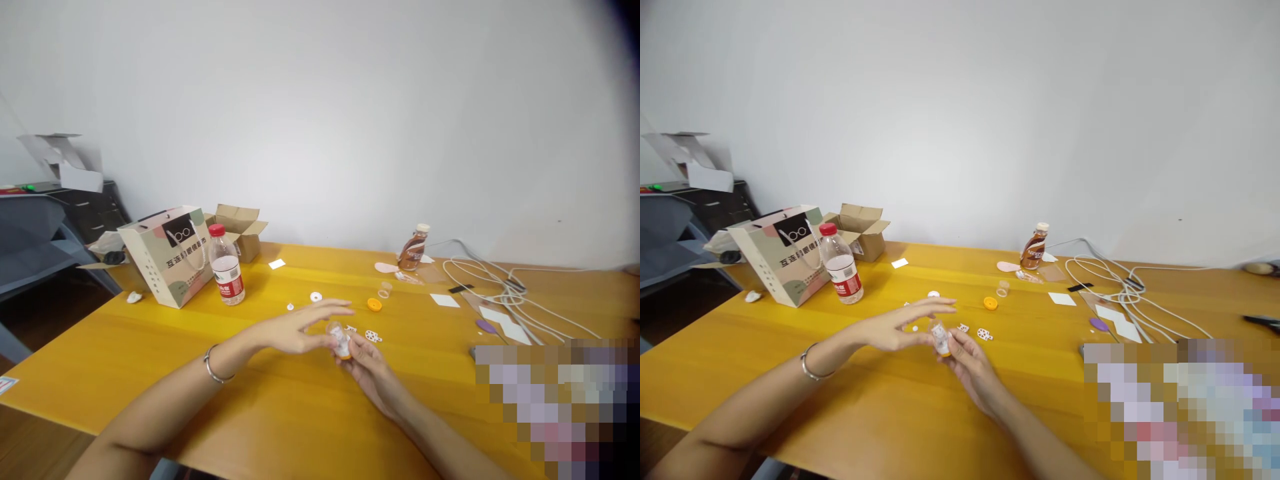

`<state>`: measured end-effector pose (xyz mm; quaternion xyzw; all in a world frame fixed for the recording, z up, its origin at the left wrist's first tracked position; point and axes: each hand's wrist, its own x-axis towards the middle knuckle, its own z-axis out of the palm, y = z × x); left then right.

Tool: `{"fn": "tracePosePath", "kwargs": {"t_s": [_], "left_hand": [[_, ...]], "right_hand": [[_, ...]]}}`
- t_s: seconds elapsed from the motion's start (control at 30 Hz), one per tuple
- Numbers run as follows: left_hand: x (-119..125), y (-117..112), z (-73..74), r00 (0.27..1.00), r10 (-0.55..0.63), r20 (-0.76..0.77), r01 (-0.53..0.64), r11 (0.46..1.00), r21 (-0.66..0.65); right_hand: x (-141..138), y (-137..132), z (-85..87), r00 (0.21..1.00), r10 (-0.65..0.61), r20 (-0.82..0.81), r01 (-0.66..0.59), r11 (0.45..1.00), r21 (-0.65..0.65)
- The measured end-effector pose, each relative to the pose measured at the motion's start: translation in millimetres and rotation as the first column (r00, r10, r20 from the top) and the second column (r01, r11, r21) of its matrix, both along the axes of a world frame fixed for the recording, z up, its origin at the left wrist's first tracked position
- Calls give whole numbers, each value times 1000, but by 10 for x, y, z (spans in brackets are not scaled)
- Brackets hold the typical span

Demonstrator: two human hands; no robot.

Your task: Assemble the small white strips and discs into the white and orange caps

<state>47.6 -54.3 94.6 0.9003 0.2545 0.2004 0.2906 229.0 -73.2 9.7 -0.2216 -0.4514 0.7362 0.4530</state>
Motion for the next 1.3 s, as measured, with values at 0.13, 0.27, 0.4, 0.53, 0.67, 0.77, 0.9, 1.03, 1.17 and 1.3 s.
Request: {"fn": "tracePosePath", "kwargs": {"t_s": [0.13, 0.27, 0.4, 0.53, 0.67, 0.77, 0.9, 1.03, 1.17, 1.3], "left_hand": [[9, -49, -7, 997, 55, -62, -49, 994, 96], [17, -93, 19, 995, 62, -79, -51, 990, 130], [19, -94, 25, 993, 65, -97, -50, 987, 152], [20, -73, -8, 975, 205, -90, -192, 972, 135], [25, -72, -38, 985, 135, -112, -119, 983, 138], [33, -75, -49, 976, 200, -82, -188, 973, 133], [34, -71, -38, 989, 128, -77, -119, 986, 116], [51, -65, -70, 980, 192, -43, -186, 975, 124], [127, -82, -180, 952, 293, -87, -280, 950, 137], [169, -149, -234, 972, 233, -6, -227, 953, 202]], "right_hand": [[-5, 2, -13, 1000, 0, 8, 0, 1000, 4], [1, 20, -54, 999, -45, 12, 45, 999, 5], [11, 39, -65, 998, -46, 41, 45, 998, 35], [15, 45, -64, 994, -80, 81, 74, 994, 75], [18, 55, -67, 988, -97, 117, 86, 992, 93], [23, 64, -66, 982, -134, 135, 117, 985, 126], [32, 65, -53, 987, -105, 123, 90, 988, 126], [25, 51, -20, 981, -133, 144, 110, 982, 157], [26, 27, 21, 991, -62, 116, 45, 988, 148], [63, 3, 45, 997, 55, 56, -60, 994, 86]]}}
